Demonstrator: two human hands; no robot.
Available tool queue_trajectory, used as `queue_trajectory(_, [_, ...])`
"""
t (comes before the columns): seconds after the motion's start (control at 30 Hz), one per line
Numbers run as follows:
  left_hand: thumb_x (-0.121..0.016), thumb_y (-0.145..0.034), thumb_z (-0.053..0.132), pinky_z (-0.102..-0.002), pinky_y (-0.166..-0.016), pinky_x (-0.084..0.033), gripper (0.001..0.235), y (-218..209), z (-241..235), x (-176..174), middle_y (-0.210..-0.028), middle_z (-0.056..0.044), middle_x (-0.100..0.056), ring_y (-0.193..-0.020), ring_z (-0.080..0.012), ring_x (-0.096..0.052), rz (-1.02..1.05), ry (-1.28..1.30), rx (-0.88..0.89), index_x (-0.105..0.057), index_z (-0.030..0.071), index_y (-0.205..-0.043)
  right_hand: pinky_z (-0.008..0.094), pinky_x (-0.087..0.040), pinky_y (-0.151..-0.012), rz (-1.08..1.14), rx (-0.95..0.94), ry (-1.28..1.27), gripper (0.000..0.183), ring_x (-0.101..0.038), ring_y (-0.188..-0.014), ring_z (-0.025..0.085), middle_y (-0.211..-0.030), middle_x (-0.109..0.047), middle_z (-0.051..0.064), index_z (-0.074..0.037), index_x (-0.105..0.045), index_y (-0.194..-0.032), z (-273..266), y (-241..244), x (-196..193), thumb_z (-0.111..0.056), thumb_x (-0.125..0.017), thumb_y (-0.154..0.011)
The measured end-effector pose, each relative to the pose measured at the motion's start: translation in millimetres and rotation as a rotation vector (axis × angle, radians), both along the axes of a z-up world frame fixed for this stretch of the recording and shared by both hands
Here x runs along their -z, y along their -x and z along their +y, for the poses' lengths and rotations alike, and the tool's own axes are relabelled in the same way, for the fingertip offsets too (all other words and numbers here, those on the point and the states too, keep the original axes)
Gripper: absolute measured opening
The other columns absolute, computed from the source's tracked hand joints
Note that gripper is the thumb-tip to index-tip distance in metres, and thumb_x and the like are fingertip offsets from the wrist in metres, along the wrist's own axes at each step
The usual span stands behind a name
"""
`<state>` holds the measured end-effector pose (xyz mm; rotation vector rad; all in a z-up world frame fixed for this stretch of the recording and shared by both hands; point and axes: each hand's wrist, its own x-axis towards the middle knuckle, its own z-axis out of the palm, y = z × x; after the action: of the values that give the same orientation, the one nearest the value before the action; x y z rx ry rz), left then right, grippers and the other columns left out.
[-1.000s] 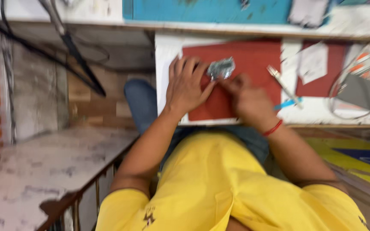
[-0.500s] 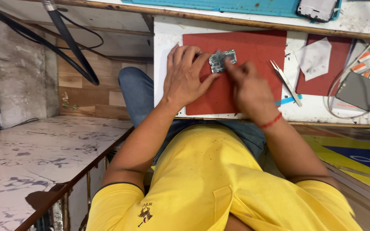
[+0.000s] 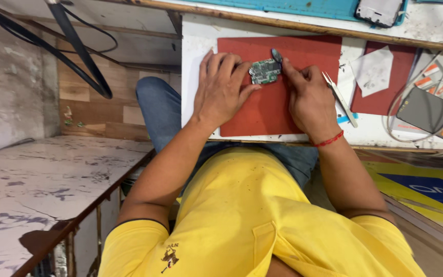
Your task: The person uses a hot air gun to heat a small circuit board placed on a red mat, then uses a blue-handled tool to scrape and clean the board's surface. The person repeats heating and scraping steps while seated on the floor in a cluttered electronics repair workspace.
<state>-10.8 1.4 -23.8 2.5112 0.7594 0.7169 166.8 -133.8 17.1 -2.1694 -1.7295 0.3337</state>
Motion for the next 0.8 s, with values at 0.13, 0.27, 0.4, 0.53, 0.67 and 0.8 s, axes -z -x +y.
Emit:
queue_trajectory(0.13, [-0.081, -0.088, 0.041, -0.056, -0.118, -0.03, 0.049, 4, 6, -5, -0.116, -0.007, -0.057, -0.12, -0.0288, -0.051, 0.037, -0.012, -0.012, -0.068, 0.009, -0.122, 0.05, -0.055, -0.072, 0.128, -0.153, 0.084, 0.055, -0.067, -0.084, 0.041, -0.105, -0.062, 0.02, -0.011, -0.059, -0.147, 7, 6, 2, -0.003, -0.06, -0.093])
queue_trajectory(0.27, [-0.081, -0.091, 0.043, -0.055, -0.119, -0.03, 0.049, 3, 1, -9, -0.118, -0.007, -0.057, -0.12, -0.0284, -0.051, 0.026, 0.012, 0.013, -0.068, 0.008, -0.123, 0.05, -0.055, -0.075, 0.08, -0.005, 0.047, 0.05, -0.066, -0.087, 0.041, -0.108, -0.061, 0.021, -0.013, -0.057, -0.149, -4, 2, 6, -0.003, -0.06, -0.1])
queue_trajectory(0.4, [-0.083, -0.078, 0.042, -0.054, -0.117, -0.029, 0.057, 4, 10, -17, -0.117, -0.008, -0.057, -0.12, -0.0303, -0.05, 0.014, 0.038, 0.003, -0.068, 0.008, -0.121, 0.05, -0.055, -0.07, 0.09, -0.098, 0.019, 0.063, -0.066, -0.084, 0.042, -0.111, -0.06, 0.023, -0.014, -0.056, -0.148, 4, 3, 9, 0.003, -0.058, -0.088])
queue_trajectory(0.53, [-0.083, -0.085, 0.043, -0.055, -0.118, -0.028, 0.054, 2, 2, -5, -0.119, -0.008, -0.057, -0.121, -0.0299, -0.05, 0.036, 0.059, 0.004, -0.066, 0.009, -0.123, 0.05, -0.056, -0.071, 0.098, 0.016, 0.021, 0.061, -0.066, -0.082, 0.041, -0.113, -0.061, 0.02, -0.014, -0.054, -0.151, -2, 9, 12, 0.004, -0.056, -0.094])
queue_trajectory(0.67, [-0.082, -0.089, 0.044, -0.055, -0.12, -0.027, 0.052, 2, 4, -1, -0.119, -0.007, -0.057, -0.122, -0.0291, -0.05, 0.053, 0.03, -0.002, -0.066, 0.009, -0.125, 0.051, -0.054, -0.069, 0.105, -0.005, 0.081, 0.059, -0.066, -0.08, 0.042, -0.108, -0.061, 0.02, -0.013, -0.056, -0.15, 3, 12, 7, 0.003, -0.058, -0.093])
queue_trajectory(0.8, [-0.082, -0.087, 0.042, -0.055, -0.118, -0.028, 0.05, 3, 7, -7, -0.118, -0.007, -0.057, -0.121, -0.0296, -0.051, 0.03, 0.036, -0.004, -0.067, 0.01, -0.121, 0.051, -0.054, -0.069, 0.094, -0.045, 0.107, 0.056, -0.066, -0.08, 0.042, -0.107, -0.062, 0.02, -0.012, -0.056, -0.149, 7, 7, 4, 0.002, -0.058, -0.094])
